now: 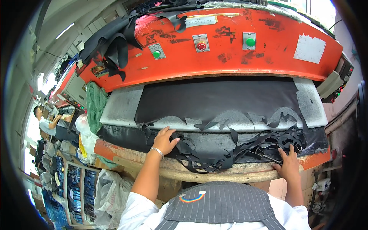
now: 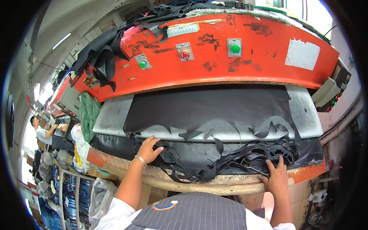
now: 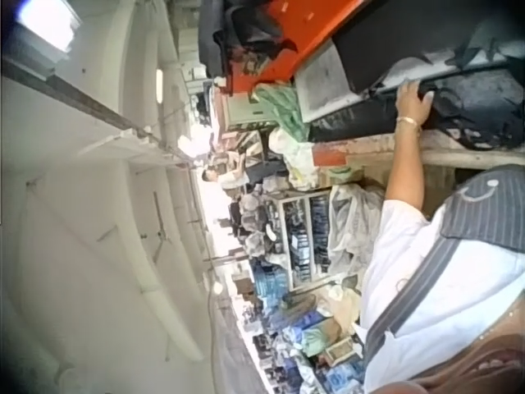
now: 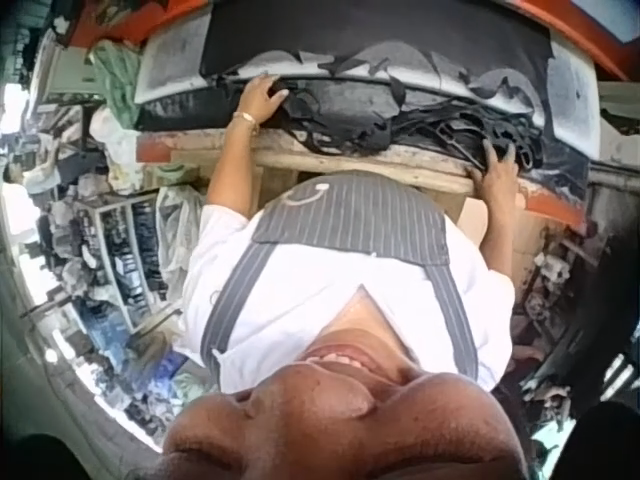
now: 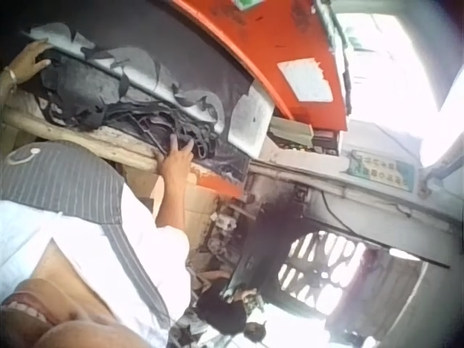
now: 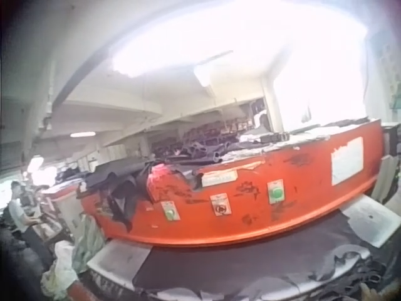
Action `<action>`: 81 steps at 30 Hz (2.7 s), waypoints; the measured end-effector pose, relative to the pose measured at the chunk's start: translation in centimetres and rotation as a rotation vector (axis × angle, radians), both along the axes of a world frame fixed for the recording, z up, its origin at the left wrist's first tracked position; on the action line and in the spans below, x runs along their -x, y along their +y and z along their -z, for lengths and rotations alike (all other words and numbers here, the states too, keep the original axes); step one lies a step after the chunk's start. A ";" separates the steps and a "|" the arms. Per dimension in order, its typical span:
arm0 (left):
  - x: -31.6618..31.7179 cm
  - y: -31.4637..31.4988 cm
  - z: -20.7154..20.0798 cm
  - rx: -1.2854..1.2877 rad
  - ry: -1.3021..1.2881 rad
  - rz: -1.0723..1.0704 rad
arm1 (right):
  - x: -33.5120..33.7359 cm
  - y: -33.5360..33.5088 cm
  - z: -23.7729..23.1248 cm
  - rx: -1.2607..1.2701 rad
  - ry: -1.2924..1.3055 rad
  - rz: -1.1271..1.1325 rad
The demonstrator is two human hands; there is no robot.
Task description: Operating a hydraulic press with metal dies to cut shoe components from sheets of leather.
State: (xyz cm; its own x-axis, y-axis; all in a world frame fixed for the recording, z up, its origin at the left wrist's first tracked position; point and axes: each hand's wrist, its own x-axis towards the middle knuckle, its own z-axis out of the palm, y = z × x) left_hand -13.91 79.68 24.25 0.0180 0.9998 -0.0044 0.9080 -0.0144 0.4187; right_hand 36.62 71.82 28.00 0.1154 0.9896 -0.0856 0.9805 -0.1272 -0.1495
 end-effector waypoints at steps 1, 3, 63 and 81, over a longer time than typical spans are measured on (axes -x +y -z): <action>1.2 0.1 1.6 0.099 0.061 -0.016 | 0.4 0.0 0.2 -0.012 -0.007 0.009; 0.1 -0.7 1.5 0.335 0.181 -0.034 | 0.3 0.1 1.4 0.013 -0.088 0.064; 10.1 12.4 2.6 -0.214 -0.213 0.370 | 34.5 2.3 -0.1 0.284 0.624 -0.054; 27.4 14.2 6.8 -0.371 -0.038 0.319 | 33.9 -4.3 -7.0 -0.477 0.906 0.599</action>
